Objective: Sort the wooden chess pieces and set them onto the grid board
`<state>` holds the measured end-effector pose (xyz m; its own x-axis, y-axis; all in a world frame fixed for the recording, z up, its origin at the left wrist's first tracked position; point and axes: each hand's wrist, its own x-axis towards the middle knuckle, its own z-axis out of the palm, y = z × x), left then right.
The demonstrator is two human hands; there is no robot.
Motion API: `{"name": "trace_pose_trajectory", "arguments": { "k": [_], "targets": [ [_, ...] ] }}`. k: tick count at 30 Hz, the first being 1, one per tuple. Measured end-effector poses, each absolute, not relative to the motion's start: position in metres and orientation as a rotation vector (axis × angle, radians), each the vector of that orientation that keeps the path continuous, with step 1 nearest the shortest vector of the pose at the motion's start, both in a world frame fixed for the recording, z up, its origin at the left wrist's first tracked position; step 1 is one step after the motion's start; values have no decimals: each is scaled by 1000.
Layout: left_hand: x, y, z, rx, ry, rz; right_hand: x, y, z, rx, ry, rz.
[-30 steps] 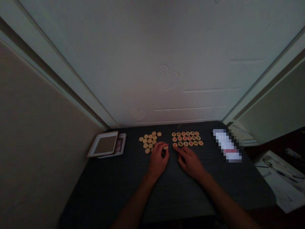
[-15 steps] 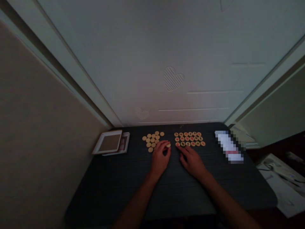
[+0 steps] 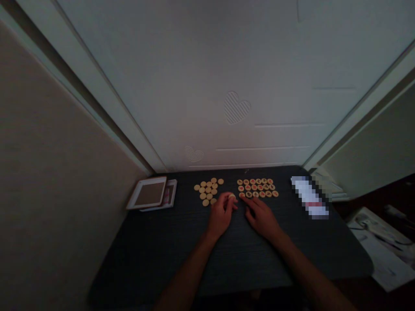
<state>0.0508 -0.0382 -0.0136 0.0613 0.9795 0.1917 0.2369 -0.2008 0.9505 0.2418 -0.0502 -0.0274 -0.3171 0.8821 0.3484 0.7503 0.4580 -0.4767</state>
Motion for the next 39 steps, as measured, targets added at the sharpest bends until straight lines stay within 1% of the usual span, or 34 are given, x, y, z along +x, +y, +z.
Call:
{"name": "trace_pose_trajectory", "arguments": {
  "k": [14, 21, 25, 30, 39],
  "targets": [
    [47, -40, -9, 1702, 1299, 1081, 228, -54, -14, -1255, -1766, 562],
    [47, -43, -6, 1837, 1200, 952, 226, -58, -13, -1245, -1842, 667],
    [48, -45, -3, 1808, 1144, 949, 228, -60, -13, -1273, -1832, 689],
    [49, -45, -3, 1766, 1151, 928, 228, -61, -11, -1268, -1811, 711],
    [47, -44, -4, 1904, 1216, 881, 227, -61, -9, -1254, -1848, 757]
  ]
}}
